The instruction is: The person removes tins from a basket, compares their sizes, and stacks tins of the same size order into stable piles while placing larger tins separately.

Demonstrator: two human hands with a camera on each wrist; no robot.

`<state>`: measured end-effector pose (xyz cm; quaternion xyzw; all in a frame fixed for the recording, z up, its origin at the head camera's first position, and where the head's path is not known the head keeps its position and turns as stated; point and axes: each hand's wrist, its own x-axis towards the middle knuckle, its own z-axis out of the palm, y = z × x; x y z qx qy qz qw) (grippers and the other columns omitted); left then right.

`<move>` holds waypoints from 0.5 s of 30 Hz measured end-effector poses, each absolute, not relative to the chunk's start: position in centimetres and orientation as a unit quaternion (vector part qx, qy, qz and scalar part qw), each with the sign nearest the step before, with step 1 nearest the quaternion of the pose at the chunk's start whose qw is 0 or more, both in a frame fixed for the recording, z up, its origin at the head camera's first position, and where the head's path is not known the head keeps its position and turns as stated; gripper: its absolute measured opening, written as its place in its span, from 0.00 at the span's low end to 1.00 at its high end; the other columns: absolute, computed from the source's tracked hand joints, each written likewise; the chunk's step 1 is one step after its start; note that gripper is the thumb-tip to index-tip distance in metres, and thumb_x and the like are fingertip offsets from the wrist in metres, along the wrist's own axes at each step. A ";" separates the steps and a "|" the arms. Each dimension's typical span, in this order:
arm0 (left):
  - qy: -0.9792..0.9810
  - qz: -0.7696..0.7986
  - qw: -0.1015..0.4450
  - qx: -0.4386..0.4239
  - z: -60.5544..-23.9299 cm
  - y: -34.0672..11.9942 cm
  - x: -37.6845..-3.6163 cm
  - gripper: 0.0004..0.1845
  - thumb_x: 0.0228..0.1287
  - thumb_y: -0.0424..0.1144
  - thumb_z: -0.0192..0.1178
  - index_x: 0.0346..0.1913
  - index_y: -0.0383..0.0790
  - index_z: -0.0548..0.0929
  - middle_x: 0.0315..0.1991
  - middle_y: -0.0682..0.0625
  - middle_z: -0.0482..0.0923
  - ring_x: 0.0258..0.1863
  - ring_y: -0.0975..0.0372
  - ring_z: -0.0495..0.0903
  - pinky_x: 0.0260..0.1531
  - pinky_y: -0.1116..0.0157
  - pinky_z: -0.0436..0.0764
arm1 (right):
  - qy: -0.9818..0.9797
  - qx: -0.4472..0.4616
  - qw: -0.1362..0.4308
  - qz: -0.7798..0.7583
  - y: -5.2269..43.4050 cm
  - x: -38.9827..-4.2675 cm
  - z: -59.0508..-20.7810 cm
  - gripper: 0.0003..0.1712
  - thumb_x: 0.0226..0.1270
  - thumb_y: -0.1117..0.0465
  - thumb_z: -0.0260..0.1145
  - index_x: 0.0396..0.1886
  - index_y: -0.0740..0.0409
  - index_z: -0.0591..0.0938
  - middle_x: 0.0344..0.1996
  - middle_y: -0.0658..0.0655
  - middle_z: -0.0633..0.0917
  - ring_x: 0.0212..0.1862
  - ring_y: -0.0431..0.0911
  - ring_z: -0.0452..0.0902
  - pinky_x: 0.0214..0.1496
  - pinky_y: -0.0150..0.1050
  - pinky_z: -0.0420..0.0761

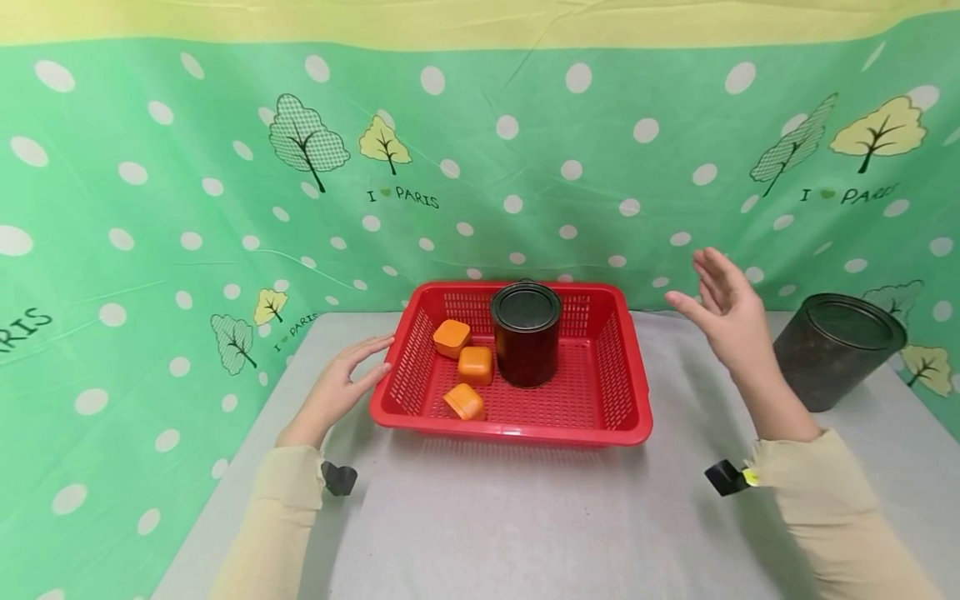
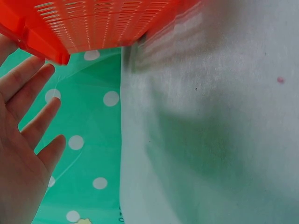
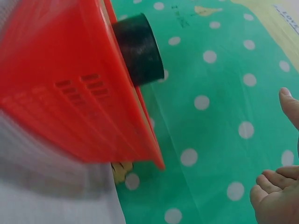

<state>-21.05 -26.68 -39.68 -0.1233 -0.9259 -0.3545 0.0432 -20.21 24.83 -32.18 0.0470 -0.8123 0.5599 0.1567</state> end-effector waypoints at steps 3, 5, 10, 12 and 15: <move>-0.925 -0.356 0.044 -0.123 -39.7 -26.7 -21.0 0.28 0.71 0.52 0.60 0.71 0.53 0.72 0.75 0.44 0.66 0.76 0.46 0.61 0.72 0.37 0.61 | -0.810 0.058 0.148 0.564 23.7 -20.4 -32.1 0.48 0.70 0.57 0.67 0.81 0.53 0.50 0.79 0.59 0.57 0.80 0.50 0.52 0.76 0.25 0.61; -0.925 -0.356 0.044 -0.123 -39.7 -26.7 -21.0 0.28 0.71 0.52 0.60 0.71 0.53 0.72 0.75 0.44 0.66 0.76 0.46 0.61 0.73 0.37 0.61 | -0.809 0.064 0.142 0.567 23.0 -20.5 -32.0 0.49 0.69 0.57 0.67 0.81 0.54 0.50 0.79 0.59 0.58 0.80 0.50 0.53 0.75 0.24 0.61; -0.925 -0.356 0.046 -0.127 -39.7 -26.7 -21.0 0.28 0.71 0.52 0.60 0.71 0.53 0.72 0.74 0.43 0.66 0.76 0.46 0.61 0.72 0.37 0.61 | -0.800 0.081 0.127 0.581 21.3 -20.8 -31.9 0.49 0.68 0.56 0.68 0.81 0.55 0.51 0.79 0.58 0.58 0.80 0.50 0.53 0.76 0.27 0.62; -0.925 -0.356 0.047 -0.128 -39.7 -26.7 -21.0 0.28 0.70 0.52 0.60 0.71 0.53 0.72 0.74 0.43 0.66 0.76 0.46 0.61 0.72 0.37 0.61 | -0.799 0.085 0.119 0.584 20.8 -21.0 -31.8 0.49 0.68 0.55 0.68 0.81 0.55 0.51 0.79 0.58 0.58 0.80 0.50 0.53 0.77 0.29 0.61; -0.925 -0.356 0.047 -0.128 -39.7 -26.7 -21.0 0.28 0.71 0.51 0.60 0.71 0.53 0.72 0.74 0.44 0.66 0.76 0.47 0.61 0.72 0.37 0.61 | -0.799 0.086 0.108 0.586 20.0 -21.2 -31.7 0.50 0.68 0.54 0.68 0.81 0.54 0.51 0.79 0.57 0.59 0.80 0.49 0.52 0.79 0.35 0.59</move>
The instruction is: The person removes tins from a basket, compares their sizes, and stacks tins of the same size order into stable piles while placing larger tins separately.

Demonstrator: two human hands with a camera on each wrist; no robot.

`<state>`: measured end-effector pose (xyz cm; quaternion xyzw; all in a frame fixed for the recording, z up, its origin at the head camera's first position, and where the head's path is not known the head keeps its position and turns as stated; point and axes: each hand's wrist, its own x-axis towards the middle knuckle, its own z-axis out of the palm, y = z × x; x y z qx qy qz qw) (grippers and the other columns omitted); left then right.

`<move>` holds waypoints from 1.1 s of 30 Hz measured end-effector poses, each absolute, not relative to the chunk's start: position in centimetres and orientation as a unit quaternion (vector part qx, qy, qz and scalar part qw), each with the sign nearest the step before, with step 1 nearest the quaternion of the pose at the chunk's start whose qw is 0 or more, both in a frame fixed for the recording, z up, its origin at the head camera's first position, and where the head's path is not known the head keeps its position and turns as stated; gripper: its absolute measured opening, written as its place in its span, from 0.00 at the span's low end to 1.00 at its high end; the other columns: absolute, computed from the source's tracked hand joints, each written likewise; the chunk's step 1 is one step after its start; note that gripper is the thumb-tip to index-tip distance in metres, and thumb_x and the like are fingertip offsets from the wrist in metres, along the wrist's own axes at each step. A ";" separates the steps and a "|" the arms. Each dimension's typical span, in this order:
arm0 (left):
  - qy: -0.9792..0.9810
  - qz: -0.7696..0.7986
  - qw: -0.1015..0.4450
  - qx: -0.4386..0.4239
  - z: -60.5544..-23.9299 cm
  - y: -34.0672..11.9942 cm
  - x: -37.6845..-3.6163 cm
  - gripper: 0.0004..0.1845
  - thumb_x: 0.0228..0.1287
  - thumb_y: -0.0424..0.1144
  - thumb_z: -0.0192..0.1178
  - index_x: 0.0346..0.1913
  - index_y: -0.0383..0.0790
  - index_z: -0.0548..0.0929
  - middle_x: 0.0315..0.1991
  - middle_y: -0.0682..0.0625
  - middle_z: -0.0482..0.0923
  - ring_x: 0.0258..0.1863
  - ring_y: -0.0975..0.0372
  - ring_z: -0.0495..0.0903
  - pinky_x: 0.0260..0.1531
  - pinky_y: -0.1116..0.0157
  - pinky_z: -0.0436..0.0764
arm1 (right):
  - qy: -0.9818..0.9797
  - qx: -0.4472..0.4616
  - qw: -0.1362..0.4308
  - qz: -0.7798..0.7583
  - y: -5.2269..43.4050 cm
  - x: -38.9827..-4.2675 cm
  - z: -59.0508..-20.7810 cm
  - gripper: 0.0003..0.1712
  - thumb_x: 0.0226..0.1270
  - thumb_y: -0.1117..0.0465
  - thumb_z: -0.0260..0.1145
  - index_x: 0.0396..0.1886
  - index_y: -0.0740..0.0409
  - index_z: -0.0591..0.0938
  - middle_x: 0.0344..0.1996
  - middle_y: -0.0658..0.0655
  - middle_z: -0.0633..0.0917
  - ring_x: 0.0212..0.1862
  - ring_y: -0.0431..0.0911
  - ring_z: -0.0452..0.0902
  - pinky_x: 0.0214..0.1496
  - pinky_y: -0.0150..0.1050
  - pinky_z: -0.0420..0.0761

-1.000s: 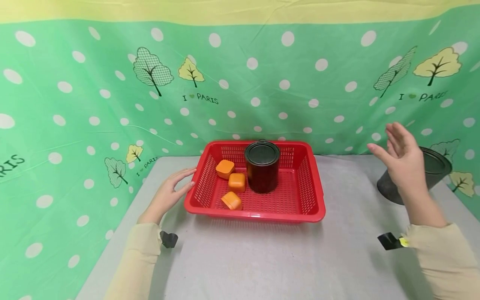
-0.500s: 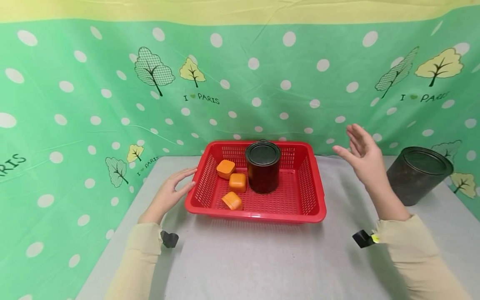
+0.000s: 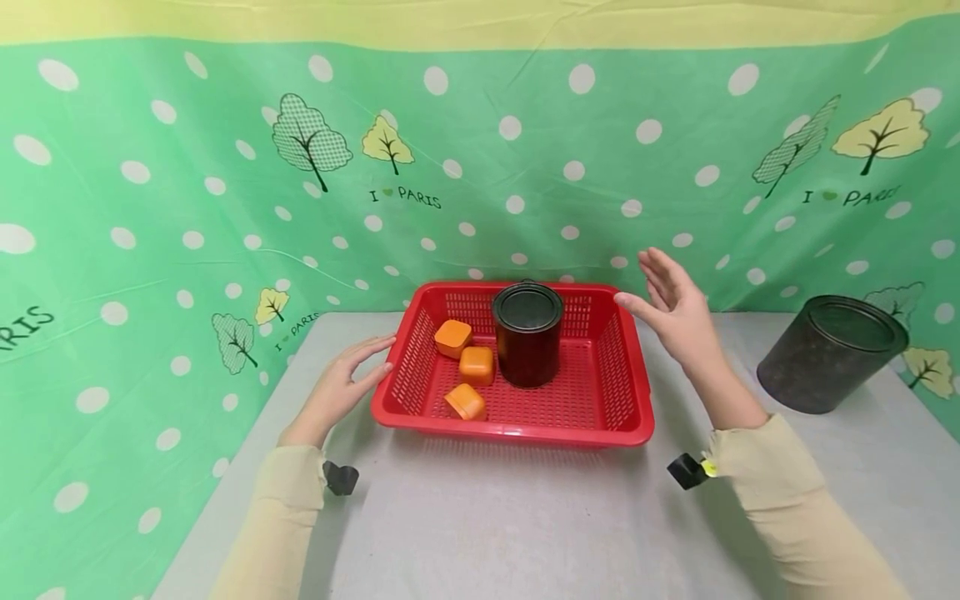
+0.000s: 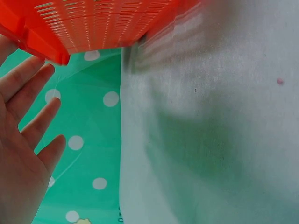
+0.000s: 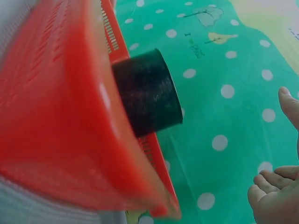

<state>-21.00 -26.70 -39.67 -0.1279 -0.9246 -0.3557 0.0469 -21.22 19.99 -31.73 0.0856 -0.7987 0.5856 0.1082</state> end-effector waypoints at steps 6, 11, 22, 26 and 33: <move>-0.924 -0.356 0.049 -0.130 -39.7 -26.8 -21.0 0.28 0.71 0.51 0.59 0.71 0.52 0.72 0.74 0.44 0.66 0.76 0.46 0.61 0.72 0.37 0.61 | -0.779 0.096 0.078 0.615 18.7 -21.7 -31.5 0.49 0.68 0.56 0.68 0.81 0.56 0.51 0.79 0.55 0.59 0.80 0.47 0.52 0.81 0.40 0.57; -0.924 -0.357 0.051 -0.128 -39.8 -26.8 -21.0 0.28 0.71 0.52 0.59 0.71 0.53 0.72 0.74 0.44 0.67 0.76 0.47 0.61 0.72 0.37 0.61 | -0.768 0.106 0.054 0.630 17.7 -22.2 -31.7 0.49 0.69 0.58 0.68 0.80 0.58 0.50 0.79 0.56 0.59 0.80 0.47 0.52 0.81 0.42 0.58; -0.924 -0.358 0.048 -0.126 -39.8 -26.7 -21.0 0.28 0.70 0.53 0.60 0.71 0.54 0.72 0.74 0.46 0.66 0.76 0.47 0.61 0.72 0.37 0.61 | -0.760 0.137 -0.056 0.633 15.8 -23.7 -32.4 0.52 0.69 0.61 0.65 0.81 0.57 0.43 0.81 0.56 0.51 0.82 0.49 0.45 0.84 0.45 0.50; -0.923 -0.362 0.044 -0.126 -39.7 -26.7 -21.0 0.28 0.71 0.53 0.59 0.71 0.54 0.72 0.75 0.46 0.66 0.76 0.48 0.60 0.73 0.38 0.61 | -0.763 0.150 -0.086 0.623 15.3 -24.2 -33.1 0.52 0.69 0.62 0.65 0.81 0.59 0.42 0.81 0.59 0.52 0.82 0.51 0.44 0.84 0.49 0.49; -0.921 -0.365 0.043 -0.128 -39.7 -26.7 -21.0 0.28 0.71 0.52 0.59 0.71 0.54 0.72 0.74 0.46 0.66 0.76 0.48 0.61 0.73 0.38 0.61 | -0.776 0.147 -0.122 0.601 14.3 -24.9 -34.4 0.54 0.66 0.61 0.68 0.81 0.59 0.44 0.81 0.59 0.52 0.82 0.54 0.44 0.83 0.51 0.50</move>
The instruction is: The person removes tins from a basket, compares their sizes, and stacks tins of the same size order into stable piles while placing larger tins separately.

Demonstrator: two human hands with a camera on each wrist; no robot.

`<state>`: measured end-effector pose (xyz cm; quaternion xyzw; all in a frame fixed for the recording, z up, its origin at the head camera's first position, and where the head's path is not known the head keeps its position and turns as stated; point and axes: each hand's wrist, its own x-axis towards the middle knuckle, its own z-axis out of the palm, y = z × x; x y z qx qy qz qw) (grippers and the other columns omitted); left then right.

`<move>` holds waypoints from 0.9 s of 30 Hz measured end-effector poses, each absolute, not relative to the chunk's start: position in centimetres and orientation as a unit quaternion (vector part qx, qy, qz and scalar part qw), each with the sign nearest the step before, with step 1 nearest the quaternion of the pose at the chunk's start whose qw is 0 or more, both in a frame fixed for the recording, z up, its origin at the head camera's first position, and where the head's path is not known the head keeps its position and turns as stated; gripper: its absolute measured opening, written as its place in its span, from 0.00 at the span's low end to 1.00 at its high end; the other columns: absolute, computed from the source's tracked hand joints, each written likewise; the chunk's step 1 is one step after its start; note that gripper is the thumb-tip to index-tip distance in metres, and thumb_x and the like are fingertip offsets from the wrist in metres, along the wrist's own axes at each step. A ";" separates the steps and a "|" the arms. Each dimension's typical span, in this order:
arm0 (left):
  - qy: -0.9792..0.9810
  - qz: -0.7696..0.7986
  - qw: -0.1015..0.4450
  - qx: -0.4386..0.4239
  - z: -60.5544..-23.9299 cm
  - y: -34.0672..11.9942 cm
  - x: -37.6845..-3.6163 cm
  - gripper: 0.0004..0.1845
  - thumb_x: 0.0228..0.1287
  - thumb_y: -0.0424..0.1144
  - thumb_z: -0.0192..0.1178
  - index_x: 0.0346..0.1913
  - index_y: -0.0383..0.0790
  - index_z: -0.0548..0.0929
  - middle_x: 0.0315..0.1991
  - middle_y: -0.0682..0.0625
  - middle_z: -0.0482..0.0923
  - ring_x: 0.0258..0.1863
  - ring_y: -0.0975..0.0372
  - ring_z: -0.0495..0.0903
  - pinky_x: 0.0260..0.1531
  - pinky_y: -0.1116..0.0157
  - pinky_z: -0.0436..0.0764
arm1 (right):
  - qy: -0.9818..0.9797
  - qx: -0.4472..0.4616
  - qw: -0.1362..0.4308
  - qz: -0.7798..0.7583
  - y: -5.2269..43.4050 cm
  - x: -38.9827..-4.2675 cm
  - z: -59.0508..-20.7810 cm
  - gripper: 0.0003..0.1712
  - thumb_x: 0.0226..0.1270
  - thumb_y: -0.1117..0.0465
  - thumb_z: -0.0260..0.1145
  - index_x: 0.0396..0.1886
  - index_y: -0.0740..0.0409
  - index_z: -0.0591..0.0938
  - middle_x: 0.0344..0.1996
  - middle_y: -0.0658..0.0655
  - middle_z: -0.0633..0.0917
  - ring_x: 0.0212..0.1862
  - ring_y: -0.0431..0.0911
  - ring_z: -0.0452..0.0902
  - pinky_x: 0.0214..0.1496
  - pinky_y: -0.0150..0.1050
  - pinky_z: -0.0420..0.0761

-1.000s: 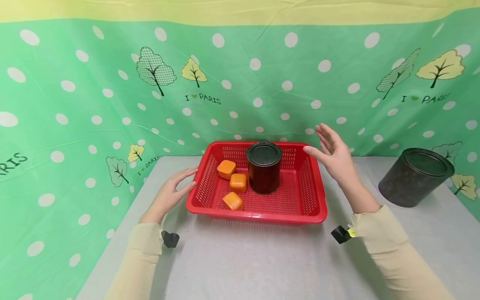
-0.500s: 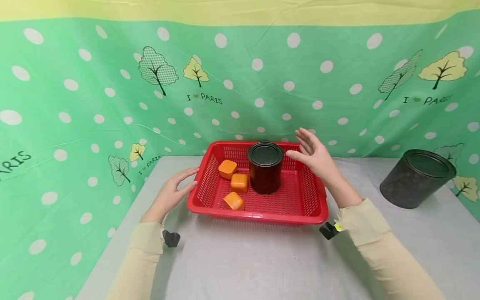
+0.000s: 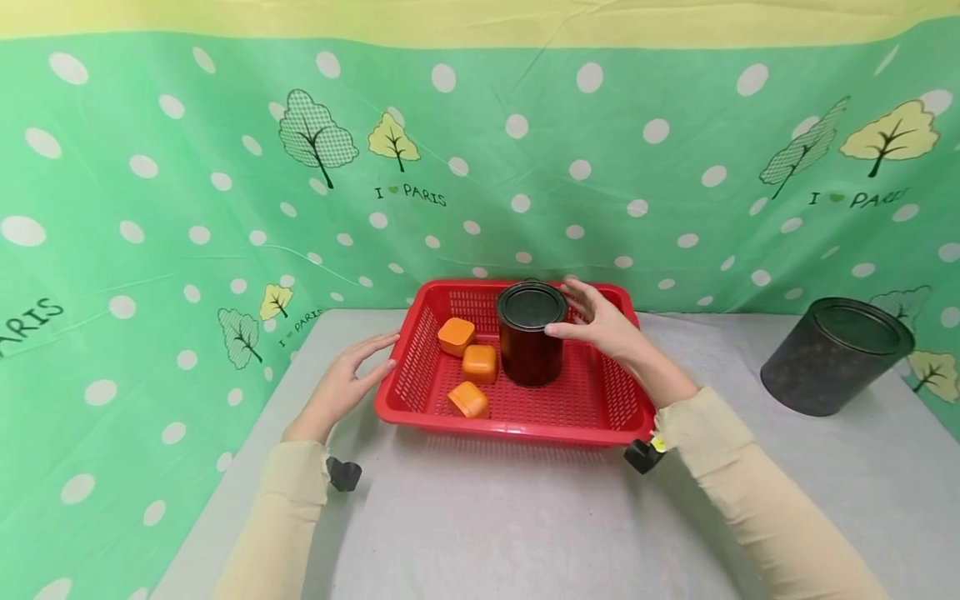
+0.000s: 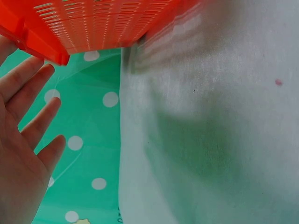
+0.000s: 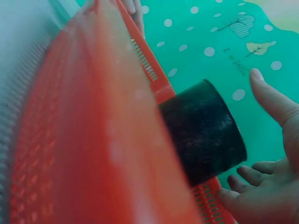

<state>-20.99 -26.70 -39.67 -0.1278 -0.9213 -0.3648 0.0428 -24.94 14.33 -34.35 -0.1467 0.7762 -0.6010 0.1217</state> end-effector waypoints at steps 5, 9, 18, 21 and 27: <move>-0.922 -0.364 0.042 -0.128 -39.6 -26.7 -21.0 0.28 0.71 0.52 0.59 0.72 0.54 0.72 0.74 0.46 0.67 0.76 0.48 0.61 0.73 0.38 0.61 | 0.784 -0.142 0.118 -0.593 13.5 -25.1 -35.0 0.54 0.63 0.61 0.71 0.80 0.60 0.47 0.79 0.61 0.55 0.81 0.56 0.49 0.83 0.53 0.52; -0.922 -0.362 0.043 -0.129 -39.6 -26.7 -21.0 0.28 0.71 0.52 0.59 0.72 0.53 0.72 0.74 0.45 0.67 0.76 0.48 0.61 0.73 0.38 0.61 | 0.787 -0.141 0.104 -0.592 12.9 -25.3 -35.4 0.53 0.62 0.62 0.72 0.79 0.60 0.51 0.76 0.63 0.61 0.78 0.57 0.55 0.82 0.55 0.53; -0.920 -0.365 0.050 -0.131 -39.6 -26.7 -20.9 0.28 0.71 0.51 0.59 0.71 0.52 0.72 0.74 0.45 0.67 0.76 0.47 0.62 0.73 0.38 0.62 | 0.804 -0.126 0.077 -0.576 12.4 -25.4 -35.5 0.50 0.62 0.61 0.73 0.77 0.60 0.56 0.75 0.63 0.63 0.77 0.57 0.59 0.80 0.55 0.58; -0.920 -0.366 0.049 -0.129 -39.6 -26.7 -20.9 0.28 0.71 0.51 0.59 0.71 0.52 0.72 0.74 0.46 0.67 0.76 0.48 0.62 0.73 0.39 0.61 | 0.809 -0.114 0.071 -0.572 12.4 -25.4 -35.5 0.49 0.60 0.59 0.75 0.76 0.58 0.59 0.74 0.61 0.65 0.76 0.57 0.61 0.79 0.54 0.62; -0.921 -0.365 0.042 -0.130 -39.6 -26.7 -21.0 0.28 0.71 0.52 0.59 0.72 0.52 0.72 0.74 0.47 0.67 0.76 0.48 0.61 0.73 0.39 0.61 | 0.820 -0.105 0.056 -0.560 12.6 -25.5 -35.8 0.51 0.57 0.56 0.78 0.75 0.57 0.61 0.72 0.60 0.68 0.74 0.56 0.65 0.73 0.54 0.70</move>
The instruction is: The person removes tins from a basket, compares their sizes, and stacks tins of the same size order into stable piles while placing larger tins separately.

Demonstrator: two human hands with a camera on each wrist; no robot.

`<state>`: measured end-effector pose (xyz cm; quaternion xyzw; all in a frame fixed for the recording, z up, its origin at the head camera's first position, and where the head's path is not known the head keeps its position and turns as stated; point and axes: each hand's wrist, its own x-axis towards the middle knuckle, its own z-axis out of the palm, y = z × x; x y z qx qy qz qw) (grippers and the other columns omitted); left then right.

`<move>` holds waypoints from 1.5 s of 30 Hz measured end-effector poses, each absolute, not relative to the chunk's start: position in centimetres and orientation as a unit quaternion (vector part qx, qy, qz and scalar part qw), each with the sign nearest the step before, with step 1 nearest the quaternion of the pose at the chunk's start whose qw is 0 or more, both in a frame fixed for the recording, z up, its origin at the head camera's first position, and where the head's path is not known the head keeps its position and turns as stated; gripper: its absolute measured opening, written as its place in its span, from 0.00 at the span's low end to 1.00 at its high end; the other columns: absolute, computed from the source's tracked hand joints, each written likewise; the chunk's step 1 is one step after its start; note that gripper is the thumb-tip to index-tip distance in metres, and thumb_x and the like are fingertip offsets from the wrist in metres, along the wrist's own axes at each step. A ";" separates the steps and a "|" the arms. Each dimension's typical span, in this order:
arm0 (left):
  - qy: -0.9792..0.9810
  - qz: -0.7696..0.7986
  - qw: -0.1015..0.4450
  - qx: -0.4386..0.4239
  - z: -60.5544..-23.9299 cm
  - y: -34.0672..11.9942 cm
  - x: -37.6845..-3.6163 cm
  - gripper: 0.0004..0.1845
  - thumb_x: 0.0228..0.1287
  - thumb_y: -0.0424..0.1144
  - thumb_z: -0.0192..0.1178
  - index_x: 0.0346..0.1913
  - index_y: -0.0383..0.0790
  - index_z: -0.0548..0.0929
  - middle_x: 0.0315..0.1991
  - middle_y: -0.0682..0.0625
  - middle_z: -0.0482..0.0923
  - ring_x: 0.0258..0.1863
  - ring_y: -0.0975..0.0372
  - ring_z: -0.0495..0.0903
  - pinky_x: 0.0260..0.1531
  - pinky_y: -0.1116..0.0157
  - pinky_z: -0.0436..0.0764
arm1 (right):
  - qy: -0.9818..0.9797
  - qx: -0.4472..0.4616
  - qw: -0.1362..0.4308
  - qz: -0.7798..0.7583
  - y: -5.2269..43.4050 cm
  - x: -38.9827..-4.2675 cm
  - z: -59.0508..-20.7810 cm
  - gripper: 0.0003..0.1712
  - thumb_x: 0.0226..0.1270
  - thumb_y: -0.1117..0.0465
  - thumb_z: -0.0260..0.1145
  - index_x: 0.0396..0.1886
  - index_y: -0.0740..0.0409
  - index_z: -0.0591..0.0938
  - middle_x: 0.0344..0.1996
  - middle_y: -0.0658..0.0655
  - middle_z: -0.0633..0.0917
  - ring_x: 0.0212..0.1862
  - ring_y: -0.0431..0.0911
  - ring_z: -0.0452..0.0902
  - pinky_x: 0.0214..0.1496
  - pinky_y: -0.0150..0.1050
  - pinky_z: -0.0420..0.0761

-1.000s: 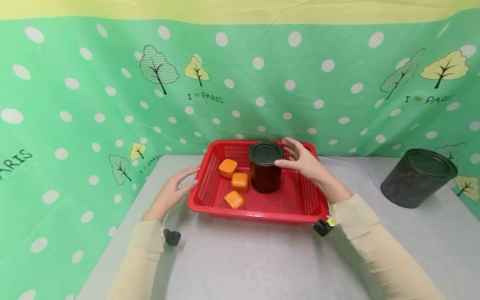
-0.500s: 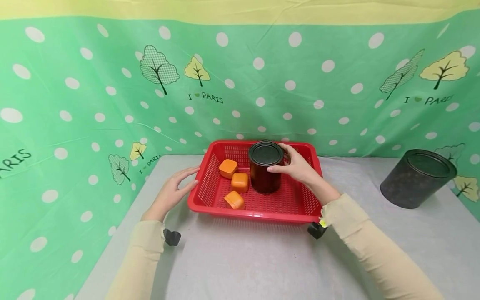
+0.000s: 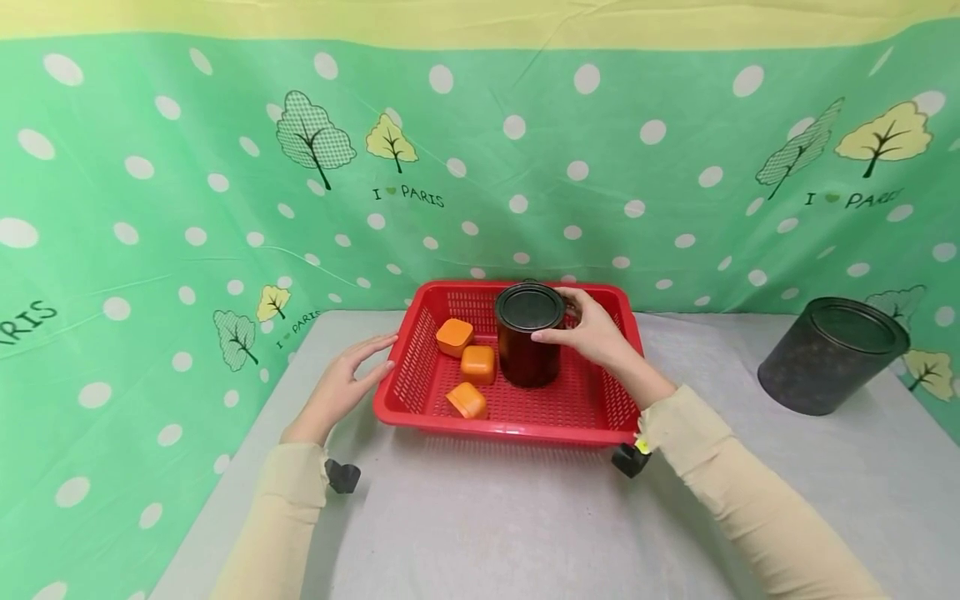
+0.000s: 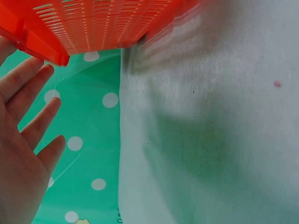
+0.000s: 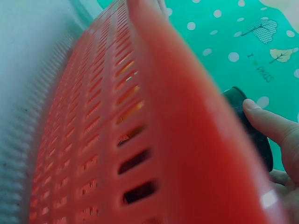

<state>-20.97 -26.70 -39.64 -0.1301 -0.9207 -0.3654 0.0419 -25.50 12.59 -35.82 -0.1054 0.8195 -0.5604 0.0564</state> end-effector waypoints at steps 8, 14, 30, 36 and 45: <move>-0.919 -0.366 0.050 -0.135 -39.6 -26.8 -20.9 0.28 0.71 0.51 0.59 0.71 0.52 0.72 0.74 0.46 0.68 0.76 0.48 0.62 0.73 0.38 0.62 | 0.829 -0.110 0.032 -0.548 12.5 -25.2 -35.8 0.49 0.53 0.55 0.80 0.71 0.56 0.66 0.68 0.58 0.73 0.70 0.53 0.72 0.66 0.49 0.77; -0.918 -0.369 0.052 -0.134 -39.5 -26.8 -20.7 0.28 0.71 0.52 0.59 0.71 0.52 0.72 0.73 0.47 0.68 0.76 0.48 0.62 0.72 0.38 0.62 | 0.837 -0.117 0.022 -0.534 12.3 -24.9 -35.4 0.45 0.52 0.53 0.80 0.68 0.55 0.70 0.64 0.57 0.77 0.67 0.52 0.76 0.64 0.49 0.79; -0.920 -0.368 0.046 -0.131 -39.5 -26.8 -20.6 0.28 0.71 0.53 0.59 0.72 0.53 0.72 0.74 0.49 0.68 0.76 0.49 0.62 0.73 0.39 0.62 | 0.829 -0.112 0.012 -0.548 12.8 -24.2 -33.8 0.47 0.52 0.53 0.81 0.70 0.56 0.68 0.67 0.56 0.74 0.67 0.51 0.75 0.64 0.44 0.80; -0.920 -0.368 0.045 -0.130 -39.5 -26.8 -20.6 0.28 0.71 0.53 0.59 0.72 0.53 0.72 0.74 0.49 0.68 0.76 0.49 0.62 0.73 0.39 0.62 | 0.814 -0.117 -0.005 -0.569 13.6 -23.8 -32.8 0.44 0.54 0.58 0.79 0.69 0.58 0.69 0.65 0.58 0.75 0.65 0.52 0.77 0.48 0.20 0.79; -0.919 -0.372 0.044 -0.128 -39.5 -26.6 -20.8 0.29 0.71 0.53 0.59 0.72 0.53 0.71 0.74 0.49 0.68 0.76 0.49 0.62 0.73 0.39 0.62 | 0.823 -0.108 -0.025 -0.557 15.6 -23.0 -31.3 0.43 0.57 0.57 0.77 0.71 0.58 0.69 0.65 0.58 0.75 0.65 0.51 0.76 0.52 0.19 0.77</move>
